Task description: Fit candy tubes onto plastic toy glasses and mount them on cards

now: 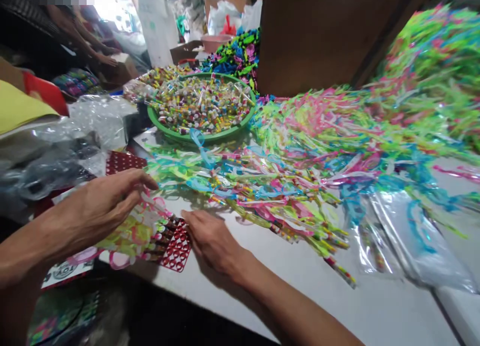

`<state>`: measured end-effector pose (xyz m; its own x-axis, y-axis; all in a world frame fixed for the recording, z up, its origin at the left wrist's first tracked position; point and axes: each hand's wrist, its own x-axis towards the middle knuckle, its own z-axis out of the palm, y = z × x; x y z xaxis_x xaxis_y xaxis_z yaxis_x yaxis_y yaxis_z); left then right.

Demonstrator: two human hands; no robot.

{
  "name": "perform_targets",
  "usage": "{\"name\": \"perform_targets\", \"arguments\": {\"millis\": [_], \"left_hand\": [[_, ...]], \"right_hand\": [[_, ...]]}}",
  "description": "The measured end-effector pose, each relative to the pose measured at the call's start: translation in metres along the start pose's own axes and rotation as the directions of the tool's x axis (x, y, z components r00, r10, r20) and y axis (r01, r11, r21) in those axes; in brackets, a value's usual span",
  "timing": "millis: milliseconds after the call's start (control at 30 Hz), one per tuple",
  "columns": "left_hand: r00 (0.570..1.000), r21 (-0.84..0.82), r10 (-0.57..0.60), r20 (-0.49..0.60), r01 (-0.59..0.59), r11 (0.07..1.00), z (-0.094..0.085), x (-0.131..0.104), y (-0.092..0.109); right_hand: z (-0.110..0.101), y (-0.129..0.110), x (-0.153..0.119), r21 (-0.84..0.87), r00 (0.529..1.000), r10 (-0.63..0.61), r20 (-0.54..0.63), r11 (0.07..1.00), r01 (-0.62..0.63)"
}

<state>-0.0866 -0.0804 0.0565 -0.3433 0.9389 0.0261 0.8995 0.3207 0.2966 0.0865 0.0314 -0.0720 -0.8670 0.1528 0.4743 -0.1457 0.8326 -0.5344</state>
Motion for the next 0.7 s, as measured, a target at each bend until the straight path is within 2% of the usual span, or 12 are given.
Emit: {"name": "perform_targets", "arguments": {"millis": [67,100,200,300,367,433,567,633,700], "left_hand": [[1.000,-0.010,-0.020,-0.019,0.020,1.000,-0.001,0.000,0.001],[0.999,-0.018,-0.031,-0.033,0.031,0.999,-0.001,0.000,0.002],[0.996,-0.043,-0.084,-0.010,0.084,0.996,-0.002,-0.001,0.006],[0.994,-0.060,-0.098,0.038,0.100,0.993,-0.005,-0.003,0.011],[0.998,-0.054,-0.065,0.006,0.065,0.996,-0.010,-0.005,0.013],[0.998,-0.030,-0.042,-0.045,0.041,0.999,-0.016,-0.009,0.013],[0.990,-0.046,-0.113,-0.079,0.110,0.993,-0.029,-0.022,0.002],[0.989,-0.130,-0.135,-0.061,0.127,0.983,-0.028,-0.029,-0.008],[0.989,-0.273,-0.146,-0.035,0.131,0.953,-0.021,-0.033,-0.018]], "right_hand": [[-0.026,0.002,-0.021,-0.167,0.985,0.037,-0.166,0.984,-0.065],[-0.039,0.007,-0.027,-0.297,0.973,0.090,-0.213,0.943,-0.152],[-0.065,0.023,-0.028,-0.580,0.961,0.241,-0.133,0.767,-0.273],[-0.065,0.034,-0.017,-0.719,0.936,0.353,-0.002,0.650,-0.246],[-0.058,0.036,-0.012,-0.759,0.922,0.387,0.028,0.608,-0.232],[-0.054,0.034,-0.012,-0.765,0.918,0.393,0.054,0.607,-0.215],[-0.061,0.033,-0.018,-0.719,0.897,0.393,0.204,0.682,-0.135],[-0.065,0.036,-0.020,-0.713,0.876,0.418,0.240,0.689,-0.133],[-0.065,0.038,-0.021,-0.722,0.877,0.423,0.229,0.678,-0.139]]}}
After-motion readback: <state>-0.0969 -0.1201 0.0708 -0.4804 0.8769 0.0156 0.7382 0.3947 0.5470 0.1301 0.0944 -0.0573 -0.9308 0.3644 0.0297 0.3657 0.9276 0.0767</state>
